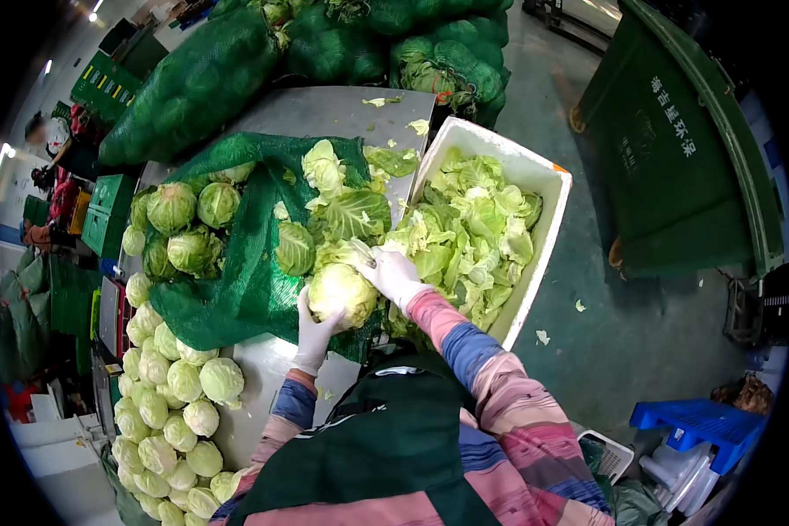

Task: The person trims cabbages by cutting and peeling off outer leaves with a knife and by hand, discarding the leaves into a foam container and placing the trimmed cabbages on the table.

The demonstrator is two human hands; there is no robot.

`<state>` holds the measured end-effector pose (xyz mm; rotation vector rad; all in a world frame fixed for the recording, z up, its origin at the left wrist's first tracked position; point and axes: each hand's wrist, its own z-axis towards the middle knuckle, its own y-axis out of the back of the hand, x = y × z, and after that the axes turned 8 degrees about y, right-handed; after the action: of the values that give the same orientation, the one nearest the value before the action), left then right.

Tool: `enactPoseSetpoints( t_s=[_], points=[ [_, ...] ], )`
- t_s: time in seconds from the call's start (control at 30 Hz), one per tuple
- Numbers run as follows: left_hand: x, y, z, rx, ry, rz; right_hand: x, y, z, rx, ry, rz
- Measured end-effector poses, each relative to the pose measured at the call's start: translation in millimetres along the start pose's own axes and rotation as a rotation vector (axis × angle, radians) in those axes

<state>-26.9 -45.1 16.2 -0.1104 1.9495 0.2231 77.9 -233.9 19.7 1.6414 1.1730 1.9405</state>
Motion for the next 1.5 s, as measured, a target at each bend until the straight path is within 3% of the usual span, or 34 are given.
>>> enactPoseSetpoints(
  t_s=[0.03, 0.1, 0.17, 0.23, 0.3, 0.37, 0.43, 0.5, 0.63, 0.8, 0.97, 1.07, 1.1, 1.17, 1.23, 1.27, 1.3, 1.37, 1.4, 1.43, 1.5],
  points=[
    [-3.2, 1.9, -3.0, 0.026, 0.035, -0.082, -0.8, 1.5, 2.1, 0.007, 0.006, -0.001],
    [-4.2, 4.3, -11.0, 0.035, 0.127, -0.187, 0.6, 8.5, 10.1, 0.128, -0.278, 0.097],
    [2.4, 4.3, -3.3, 0.052, -0.033, 0.028, -38.4, -18.1, 16.5, 0.017, -0.174, -0.141],
    [-6.1, -2.3, -3.5, 0.042, -0.115, 0.079, -32.0, -9.7, 12.4, 0.035, -0.206, -0.135],
    [-15.1, -9.4, -16.1, -0.045, 0.209, -0.203, -14.5, -11.5, -0.4, -0.039, -0.177, -0.029],
    [-17.5, -16.4, -12.3, -0.063, 0.247, -0.273, -8.3, -25.9, -14.9, -0.143, -0.086, 0.134],
    [-28.0, -28.3, -12.3, -0.191, 0.418, -0.471, 14.2, -21.7, -34.5, -0.03, -0.039, 0.155],
    [-29.2, -34.9, -7.7, -0.213, 0.426, -0.487, 36.9, -6.3, -45.5, 0.106, -0.062, 0.031],
    [-33.2, -42.5, -8.1, -0.235, 0.428, -0.462, 37.5, -4.0, -37.9, 0.139, -0.068, -0.092],
    [-32.6, -39.1, -8.7, -0.234, 0.432, -0.462, 2.4, -14.3, -15.2, 0.109, -0.223, -0.046],
    [-24.3, -27.4, -7.3, -0.196, 0.428, -0.517, 9.4, -11.5, -3.8, 0.057, -0.15, 0.029],
    [-26.5, -13.4, -12.3, -0.121, 0.437, -0.617, -36.5, -14.4, 7.0, 0.048, -0.405, 0.137],
    [-32.3, -8.6, -13.2, -0.072, 0.459, -0.701, -42.7, -7.5, 4.1, -0.004, -0.258, -0.013],
    [-30.9, -5.2, -10.5, -0.112, 0.508, -0.735, -42.9, -10.4, 3.2, 0.034, -0.273, -0.065],
    [-8.6, -2.4, 7.9, 0.129, 0.459, -1.005, -6.1, -0.4, -7.5, -0.065, -0.208, 0.124],
    [-5.3, -6.3, 6.3, 0.066, 0.534, -1.041, -7.6, -20.0, -10.9, -0.135, -0.091, 0.086],
    [0.7, -9.6, 4.3, 0.017, 0.617, -1.112, 13.9, -8.8, -18.6, -0.057, -0.1, 0.185],
    [-18.5, -15.6, -14.9, 0.027, 0.711, -0.869, 23.9, -17.0, -24.7, 0.008, -0.052, 0.153],
    [-40.8, -28.3, -29.2, -0.122, 0.624, -0.517, 28.4, -13.1, -24.5, -0.006, -0.066, 0.112],
    [-14.9, -34.3, -14.6, -0.41, 0.134, -0.006, 20.9, -18.3, -22.3, -0.027, -0.047, 0.133],
    [-47.0, -26.5, -22.7, -0.516, -0.421, 0.799, 12.6, -25.0, -15.6, -0.07, 0.022, 0.099]
  ],
)
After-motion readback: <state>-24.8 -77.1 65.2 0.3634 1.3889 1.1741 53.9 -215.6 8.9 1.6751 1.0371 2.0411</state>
